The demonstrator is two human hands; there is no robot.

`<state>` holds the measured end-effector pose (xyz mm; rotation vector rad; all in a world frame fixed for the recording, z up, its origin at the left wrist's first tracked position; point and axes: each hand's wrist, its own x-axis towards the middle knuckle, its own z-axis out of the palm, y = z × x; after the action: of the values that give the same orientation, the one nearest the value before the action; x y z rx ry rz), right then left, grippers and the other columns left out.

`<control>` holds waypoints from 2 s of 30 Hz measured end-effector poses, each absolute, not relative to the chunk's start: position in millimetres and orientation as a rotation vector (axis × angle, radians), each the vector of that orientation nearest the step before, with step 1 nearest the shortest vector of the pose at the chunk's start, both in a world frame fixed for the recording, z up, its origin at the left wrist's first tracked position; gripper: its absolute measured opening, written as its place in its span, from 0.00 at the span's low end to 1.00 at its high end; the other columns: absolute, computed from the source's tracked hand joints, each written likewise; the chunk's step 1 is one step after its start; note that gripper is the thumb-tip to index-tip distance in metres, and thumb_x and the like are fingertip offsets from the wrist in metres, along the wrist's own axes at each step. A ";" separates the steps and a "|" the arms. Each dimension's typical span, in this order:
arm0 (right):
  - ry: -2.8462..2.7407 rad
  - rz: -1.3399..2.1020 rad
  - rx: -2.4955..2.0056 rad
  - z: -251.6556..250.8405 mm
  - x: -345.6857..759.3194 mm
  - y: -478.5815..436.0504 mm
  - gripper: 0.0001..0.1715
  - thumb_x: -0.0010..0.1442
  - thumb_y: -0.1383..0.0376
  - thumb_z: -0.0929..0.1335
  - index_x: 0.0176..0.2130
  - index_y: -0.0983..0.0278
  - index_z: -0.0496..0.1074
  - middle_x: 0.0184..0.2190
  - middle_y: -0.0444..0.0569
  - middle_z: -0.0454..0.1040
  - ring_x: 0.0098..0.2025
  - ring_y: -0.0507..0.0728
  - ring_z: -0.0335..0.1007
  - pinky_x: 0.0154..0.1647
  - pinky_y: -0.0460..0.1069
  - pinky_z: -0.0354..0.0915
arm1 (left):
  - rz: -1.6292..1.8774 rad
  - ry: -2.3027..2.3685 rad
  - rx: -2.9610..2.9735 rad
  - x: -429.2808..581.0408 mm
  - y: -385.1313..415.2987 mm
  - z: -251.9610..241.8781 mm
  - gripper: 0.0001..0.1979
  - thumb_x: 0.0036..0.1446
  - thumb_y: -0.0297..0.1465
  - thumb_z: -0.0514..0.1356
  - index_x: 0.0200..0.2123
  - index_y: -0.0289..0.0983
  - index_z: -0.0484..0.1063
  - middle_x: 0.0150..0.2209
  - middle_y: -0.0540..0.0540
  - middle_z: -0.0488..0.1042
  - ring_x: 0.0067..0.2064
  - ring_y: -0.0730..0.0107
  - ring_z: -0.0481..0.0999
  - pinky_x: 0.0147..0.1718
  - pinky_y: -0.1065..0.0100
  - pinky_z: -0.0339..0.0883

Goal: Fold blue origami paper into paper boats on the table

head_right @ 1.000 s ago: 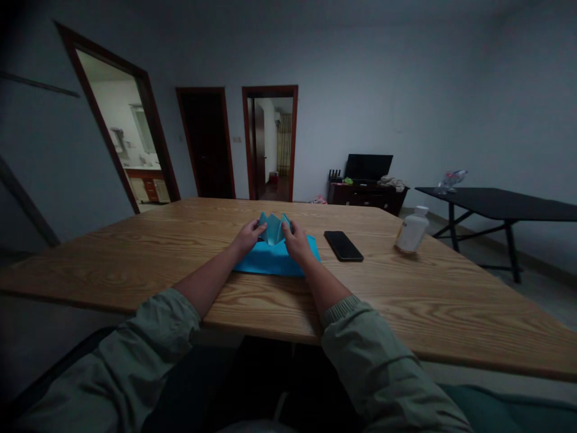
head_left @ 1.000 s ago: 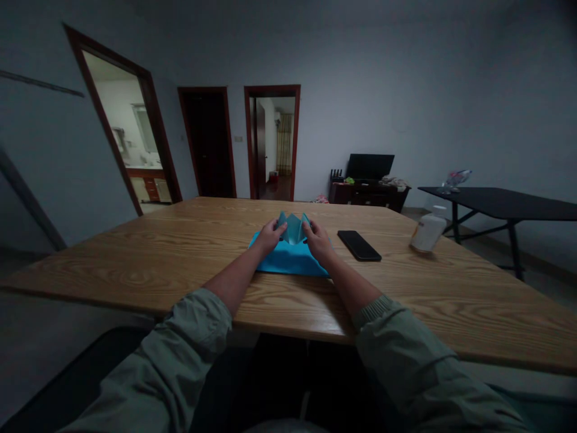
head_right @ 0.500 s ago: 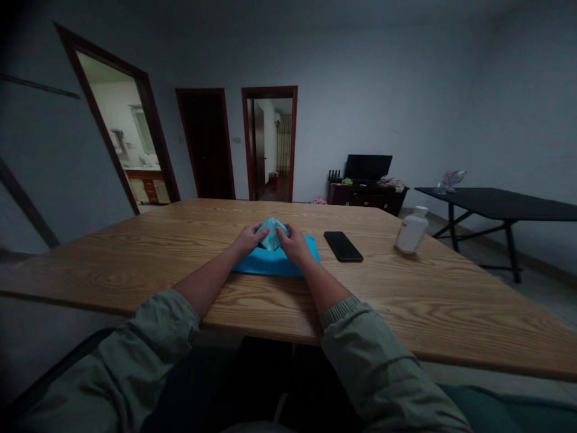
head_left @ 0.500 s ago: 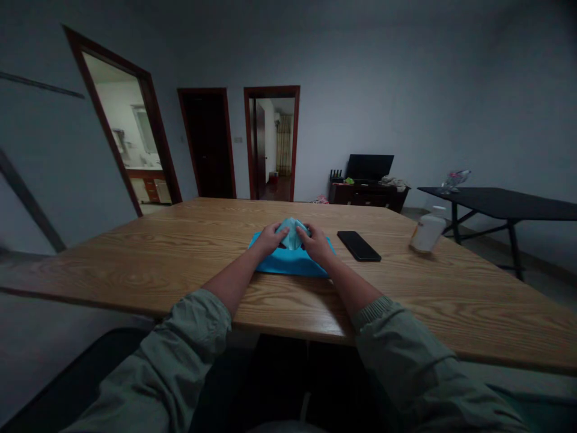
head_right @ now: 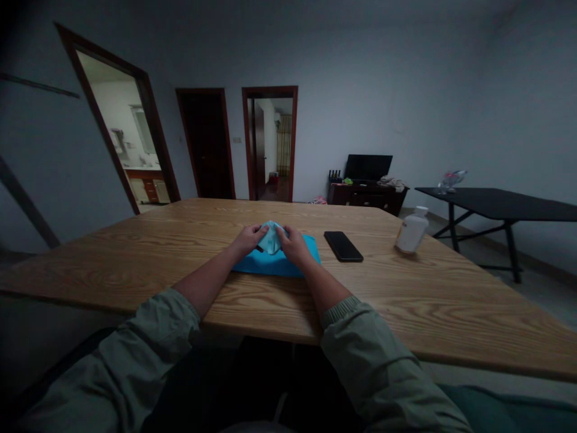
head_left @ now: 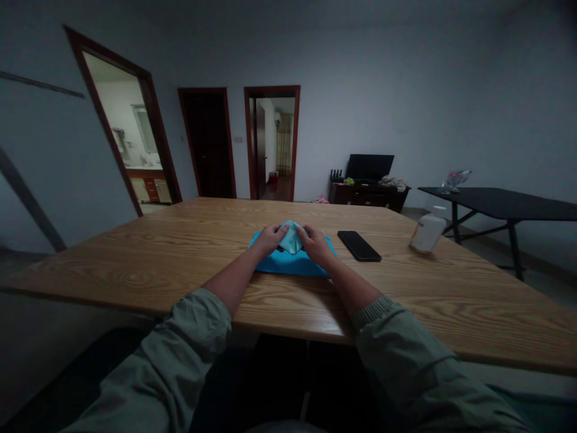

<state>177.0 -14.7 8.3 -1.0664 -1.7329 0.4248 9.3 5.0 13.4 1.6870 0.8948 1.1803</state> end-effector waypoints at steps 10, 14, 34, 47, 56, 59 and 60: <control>-1.716 0.542 -1.092 8.5 176.3 -15.8 0.24 0.58 0.46 0.62 0.29 0.64 0.67 0.19 0.41 0.64 0.21 0.50 0.60 0.20 0.44 0.55 | 1.182 0.937 1.794 7.1 -3.6 15.9 0.20 0.55 0.47 0.58 0.29 0.34 0.67 0.18 0.53 0.65 0.15 0.79 0.65 0.12 0.77 0.57; -1.729 0.553 -1.093 10.4 176.2 -18.0 0.24 0.58 0.46 0.63 0.30 0.64 0.68 0.19 0.41 0.64 0.21 0.50 0.61 0.20 0.44 0.55 | 1.182 0.959 1.787 7.0 -4.2 16.8 0.19 0.53 0.46 0.60 0.31 0.33 0.69 0.19 0.53 0.65 0.15 0.80 0.64 0.13 0.77 0.59; -1.751 0.522 -1.075 10.5 176.3 -18.7 0.24 0.57 0.46 0.63 0.31 0.65 0.68 0.19 0.41 0.64 0.21 0.49 0.59 0.20 0.43 0.55 | 1.183 0.946 1.779 6.2 -3.4 16.6 0.18 0.53 0.45 0.60 0.32 0.33 0.70 0.19 0.54 0.66 0.15 0.79 0.64 0.13 0.76 0.58; -1.720 0.592 -1.114 12.7 173.4 -21.1 0.25 0.55 0.45 0.65 0.33 0.65 0.69 0.18 0.41 0.66 0.18 0.49 0.61 0.17 0.43 0.57 | 1.157 1.013 1.745 6.8 -4.4 17.4 0.18 0.53 0.45 0.60 0.32 0.34 0.69 0.14 0.57 0.60 0.12 0.81 0.58 0.10 0.77 0.49; -1.701 0.605 -1.100 12.8 173.4 -21.2 0.25 0.55 0.45 0.65 0.33 0.65 0.70 0.19 0.42 0.67 0.19 0.50 0.63 0.17 0.43 0.58 | 1.151 1.014 1.739 7.3 -6.3 19.0 0.18 0.53 0.45 0.59 0.33 0.34 0.69 0.15 0.56 0.61 0.12 0.81 0.59 0.11 0.77 0.49; -1.705 0.599 -1.081 11.5 173.7 -19.9 0.24 0.55 0.46 0.65 0.32 0.65 0.70 0.19 0.41 0.67 0.19 0.49 0.62 0.17 0.43 0.57 | 1.152 1.004 1.731 7.3 -7.2 19.7 0.17 0.53 0.45 0.60 0.31 0.34 0.69 0.15 0.56 0.61 0.13 0.81 0.59 0.11 0.77 0.49; -1.703 0.603 -1.074 11.3 173.7 -19.7 0.24 0.55 0.45 0.65 0.32 0.65 0.70 0.18 0.41 0.66 0.18 0.49 0.61 0.17 0.43 0.57 | 1.154 1.002 1.729 7.3 -7.3 19.7 0.17 0.53 0.45 0.60 0.31 0.35 0.69 0.15 0.56 0.61 0.13 0.81 0.58 0.11 0.77 0.49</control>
<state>173.7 -19.7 11.3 -1.0740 -1.7029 0.6029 7.3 -7.3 19.7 1.7292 1.0017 1.1543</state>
